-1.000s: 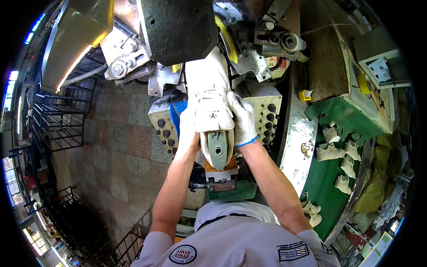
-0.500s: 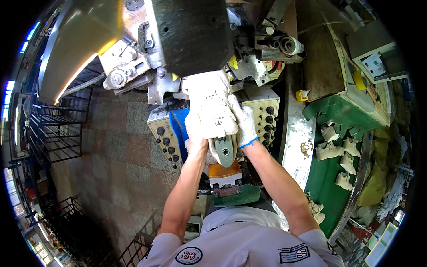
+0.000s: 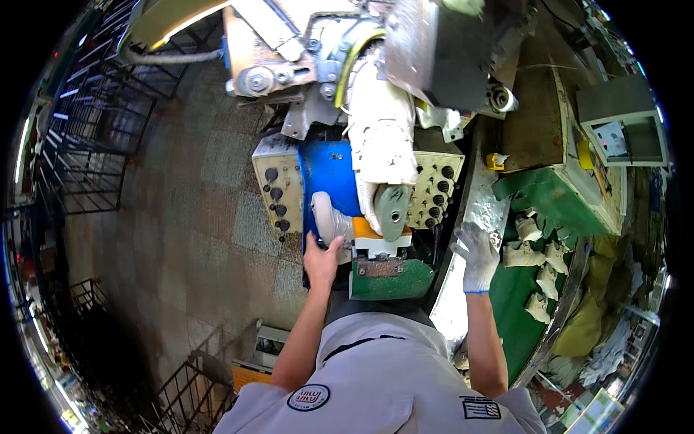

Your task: The person picks up shoe uppers from a conveyor belt, positions them onto a toe-lasting machine, aligns the material for shaping, and operates the machine's control panel to process the shoes.

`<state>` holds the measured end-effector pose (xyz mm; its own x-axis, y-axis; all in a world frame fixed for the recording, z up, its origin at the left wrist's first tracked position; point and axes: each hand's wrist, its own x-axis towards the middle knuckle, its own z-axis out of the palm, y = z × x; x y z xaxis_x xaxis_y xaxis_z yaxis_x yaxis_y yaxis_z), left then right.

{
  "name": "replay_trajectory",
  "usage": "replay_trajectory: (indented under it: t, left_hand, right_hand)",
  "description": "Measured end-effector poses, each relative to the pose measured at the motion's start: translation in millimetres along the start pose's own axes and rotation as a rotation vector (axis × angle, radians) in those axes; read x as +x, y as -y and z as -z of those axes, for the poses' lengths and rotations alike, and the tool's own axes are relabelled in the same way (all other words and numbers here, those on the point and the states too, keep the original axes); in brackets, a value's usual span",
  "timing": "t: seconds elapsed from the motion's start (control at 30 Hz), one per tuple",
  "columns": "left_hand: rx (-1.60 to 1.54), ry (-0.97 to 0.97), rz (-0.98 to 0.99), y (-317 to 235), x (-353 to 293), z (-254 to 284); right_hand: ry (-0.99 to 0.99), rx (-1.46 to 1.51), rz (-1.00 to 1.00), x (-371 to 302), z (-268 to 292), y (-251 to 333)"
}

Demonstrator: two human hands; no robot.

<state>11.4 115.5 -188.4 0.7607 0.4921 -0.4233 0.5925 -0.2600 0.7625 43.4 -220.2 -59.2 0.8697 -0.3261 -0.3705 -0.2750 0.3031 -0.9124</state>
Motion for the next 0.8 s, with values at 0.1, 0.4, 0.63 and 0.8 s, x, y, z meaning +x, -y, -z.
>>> replay_trajectory:
  t: [0.1,0.4,0.63,0.8]
  left_hand:
    - [0.125,-0.109,-0.092,-11,27,-24]
    - [-0.211,0.116,-0.150,-21,14,39]
    - [-0.279,0.345,-0.488,-208,-73,202]
    - [-0.161,0.508,-0.655,-262,-107,74]
  right_hand:
    - [-0.078,-0.047,-0.081,-17,-1,2]
    - [0.107,-0.161,0.047,-37,-19,32]
    - [0.688,-0.070,0.234,-53,-65,76]
    - [0.903,0.639,-0.102,-23,-61,11]
